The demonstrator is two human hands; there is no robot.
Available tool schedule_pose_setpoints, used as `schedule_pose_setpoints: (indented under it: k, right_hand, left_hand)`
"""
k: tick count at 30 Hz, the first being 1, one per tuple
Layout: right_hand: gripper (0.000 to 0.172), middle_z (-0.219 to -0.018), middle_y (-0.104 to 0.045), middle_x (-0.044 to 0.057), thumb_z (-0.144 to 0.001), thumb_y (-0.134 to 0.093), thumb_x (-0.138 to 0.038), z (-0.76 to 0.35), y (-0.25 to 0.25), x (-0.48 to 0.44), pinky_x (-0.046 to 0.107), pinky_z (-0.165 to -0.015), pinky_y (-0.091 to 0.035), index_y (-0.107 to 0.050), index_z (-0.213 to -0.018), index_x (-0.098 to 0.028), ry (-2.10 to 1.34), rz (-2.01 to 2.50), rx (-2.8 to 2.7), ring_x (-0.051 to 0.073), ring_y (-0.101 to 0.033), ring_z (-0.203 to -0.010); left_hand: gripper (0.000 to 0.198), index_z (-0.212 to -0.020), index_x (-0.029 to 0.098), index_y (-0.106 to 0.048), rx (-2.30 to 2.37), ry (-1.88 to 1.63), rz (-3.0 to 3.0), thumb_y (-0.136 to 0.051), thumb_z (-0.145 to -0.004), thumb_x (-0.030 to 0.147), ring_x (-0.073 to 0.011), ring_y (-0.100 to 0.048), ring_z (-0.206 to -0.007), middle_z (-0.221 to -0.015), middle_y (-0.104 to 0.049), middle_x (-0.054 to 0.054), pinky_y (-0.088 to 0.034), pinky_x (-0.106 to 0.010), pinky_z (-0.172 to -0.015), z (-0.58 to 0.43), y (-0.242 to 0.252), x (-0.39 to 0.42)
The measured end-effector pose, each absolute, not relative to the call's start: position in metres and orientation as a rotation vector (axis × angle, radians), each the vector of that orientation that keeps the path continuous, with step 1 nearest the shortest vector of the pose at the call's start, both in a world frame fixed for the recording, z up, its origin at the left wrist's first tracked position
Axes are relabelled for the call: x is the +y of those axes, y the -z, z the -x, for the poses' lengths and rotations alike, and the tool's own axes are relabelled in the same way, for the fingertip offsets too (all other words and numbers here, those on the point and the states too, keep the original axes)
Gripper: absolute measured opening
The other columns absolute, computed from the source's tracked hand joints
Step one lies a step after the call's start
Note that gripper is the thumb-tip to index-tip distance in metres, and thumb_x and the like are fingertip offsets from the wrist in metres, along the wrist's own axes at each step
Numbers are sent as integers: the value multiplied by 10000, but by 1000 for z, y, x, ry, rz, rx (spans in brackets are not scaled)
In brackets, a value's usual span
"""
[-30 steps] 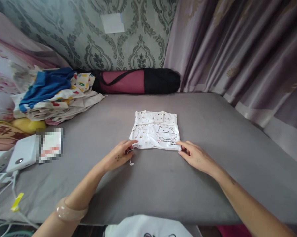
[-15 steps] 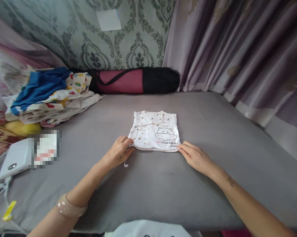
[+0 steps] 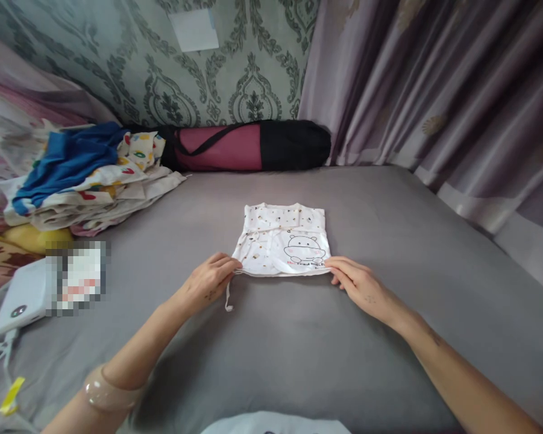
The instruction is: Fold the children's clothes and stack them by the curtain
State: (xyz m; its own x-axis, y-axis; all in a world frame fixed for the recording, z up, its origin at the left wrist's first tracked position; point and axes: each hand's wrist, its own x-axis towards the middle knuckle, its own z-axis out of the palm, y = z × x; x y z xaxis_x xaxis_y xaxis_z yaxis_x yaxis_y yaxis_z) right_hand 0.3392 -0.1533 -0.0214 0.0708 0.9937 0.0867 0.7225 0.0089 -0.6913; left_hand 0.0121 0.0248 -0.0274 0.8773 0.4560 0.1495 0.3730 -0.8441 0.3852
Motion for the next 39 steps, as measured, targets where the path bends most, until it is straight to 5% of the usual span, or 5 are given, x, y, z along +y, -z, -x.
schedule_pose_setpoints:
  k: [7,12,19,32,39]
  right_hand:
    - [329,-1210,-621,69,-931,-389,-221,-339,26,-156,305,-886,-517,-585,-1193,-249,-494,1772,-1784,176,-635,-1015]
    - [279,-1123,-651,61,-921,-431,-243,-340,28,-151,321,-835,-523,-612,-1133,-259,-437,1823,-1773,188,-642,-953]
    - [161,-1023,-665,44,-886,-508,-295,-349,14,-123,308,-849,-500,-657,-902,-238,-388,1792,-1640,181,-636,-925]
    - [329,-931,-721,96,-853,-441,-335,-377,39,-19,349,-793,-507,-629,-1071,-176,-216,1943,-1169,234,-661,-864]
    - [391,-1114,-692,131,-952,-363,-315,-376,41,5,338,-853,-463,-567,-1255,-174,-90,2177,-1223,257,-635,-1019]
  left_hand:
    - [337,-1170,214,-589,631,-377,-2524,-321,-965,218,-157,-638,-904,-1176,-614,-112,-503,-261,-794,-15,27,23]
    - [370,-1270,223,-518,775,-462,-2366,-474,-919,332,-134,-606,-740,-905,-656,-35,-498,-242,-706,-20,27,31]
    - [245,-918,195,-684,844,-645,-2202,-596,-844,412,-129,-539,-706,-802,-633,-22,-445,-229,-643,-41,7,57]
    - [267,-981,148,-610,1037,-945,-1592,-546,-799,334,-100,-491,-548,-653,-563,25,-354,-192,-513,-124,37,126]
    - [302,-1111,183,-636,1330,-911,-2015,-431,-907,272,-168,-601,-766,-798,-653,-34,-439,-256,-721,-139,54,143]
